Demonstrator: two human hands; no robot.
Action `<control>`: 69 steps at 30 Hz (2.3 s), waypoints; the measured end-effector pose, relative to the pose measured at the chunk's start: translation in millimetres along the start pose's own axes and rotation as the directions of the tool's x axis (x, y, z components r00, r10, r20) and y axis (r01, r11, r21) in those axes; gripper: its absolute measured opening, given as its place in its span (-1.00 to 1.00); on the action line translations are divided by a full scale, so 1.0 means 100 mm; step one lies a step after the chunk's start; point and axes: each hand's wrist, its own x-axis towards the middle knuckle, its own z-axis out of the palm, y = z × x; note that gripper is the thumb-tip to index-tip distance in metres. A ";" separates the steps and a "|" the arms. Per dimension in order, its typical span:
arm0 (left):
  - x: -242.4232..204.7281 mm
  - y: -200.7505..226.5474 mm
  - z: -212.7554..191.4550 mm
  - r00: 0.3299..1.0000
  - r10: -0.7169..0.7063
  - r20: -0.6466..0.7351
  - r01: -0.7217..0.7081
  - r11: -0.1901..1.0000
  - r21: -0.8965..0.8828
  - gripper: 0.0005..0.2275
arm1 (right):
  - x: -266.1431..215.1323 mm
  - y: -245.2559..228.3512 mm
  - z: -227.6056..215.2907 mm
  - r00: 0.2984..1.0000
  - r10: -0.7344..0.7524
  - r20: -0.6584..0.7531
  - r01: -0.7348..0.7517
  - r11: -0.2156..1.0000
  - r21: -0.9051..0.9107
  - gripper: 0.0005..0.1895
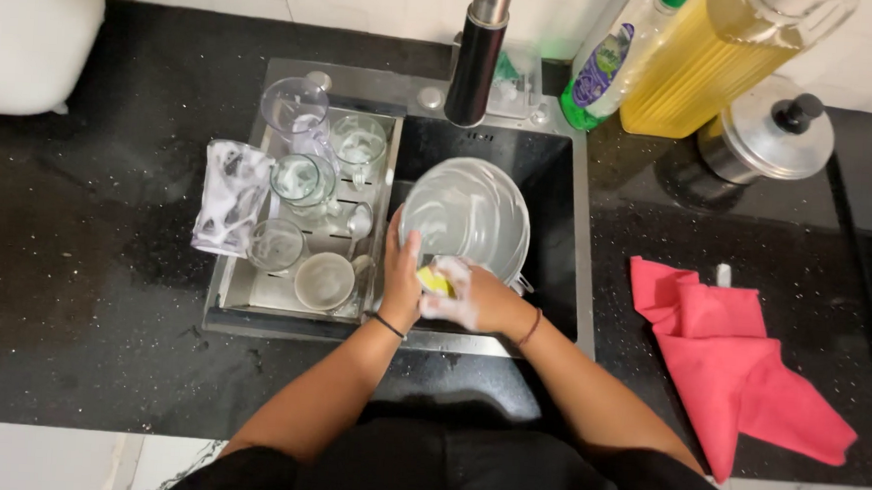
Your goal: Wash various kitchen items including glasses, a cup, and a small pot in the sink.
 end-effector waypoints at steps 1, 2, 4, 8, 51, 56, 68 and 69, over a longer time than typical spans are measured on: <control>0.00 -0.01 -0.01 0.998 -0.060 -0.005 0.059 0.994 -0.090 -0.39 | -0.04 -0.21 -0.04 0.995 0.027 -0.093 -0.019 0.996 0.085 -0.44; -0.01 0.09 0.02 0.998 -0.062 -0.002 0.061 0.994 -0.093 -0.39 | -0.08 -0.22 -0.02 0.995 0.031 -0.094 -0.023 0.996 0.083 -0.44; -0.05 0.29 0.07 0.966 -0.260 0.014 0.259 0.954 -0.152 -0.38 | -0.18 -0.25 0.03 0.911 -0.241 -0.335 0.066 0.886 -0.458 -0.35; -0.08 0.33 0.08 0.904 -0.415 0.100 0.427 0.884 -0.191 -0.36 | -0.37 -0.23 -0.32 0.984 -0.057 -0.168 -0.009 0.929 -0.370 -0.55; -0.08 -0.05 -0.26 0.972 -0.134 0.195 0.101 0.980 0.171 -0.61 | 0.54 -0.10 -0.53 0.676 0.306 -0.670 -0.063 0.930 0.361 -0.64; -0.03 -0.03 -0.19 0.966 -0.156 0.204 0.160 0.987 -0.005 -0.66 | 0.39 -0.60 -0.26 0.660 -0.112 -0.743 0.032 0.992 -0.121 -0.62; -0.09 -0.07 -0.22 0.963 -0.147 0.224 0.130 0.988 0.086 -0.56 | 0.45 -0.29 -0.52 0.779 0.180 -0.600 -0.236 0.972 -0.016 -0.71; -0.09 0.05 -0.18 0.969 -0.112 0.220 0.105 0.993 0.045 -0.59 | 0.41 -0.63 -0.49 0.750 -0.155 -0.643 -0.062 0.951 -0.301 -0.73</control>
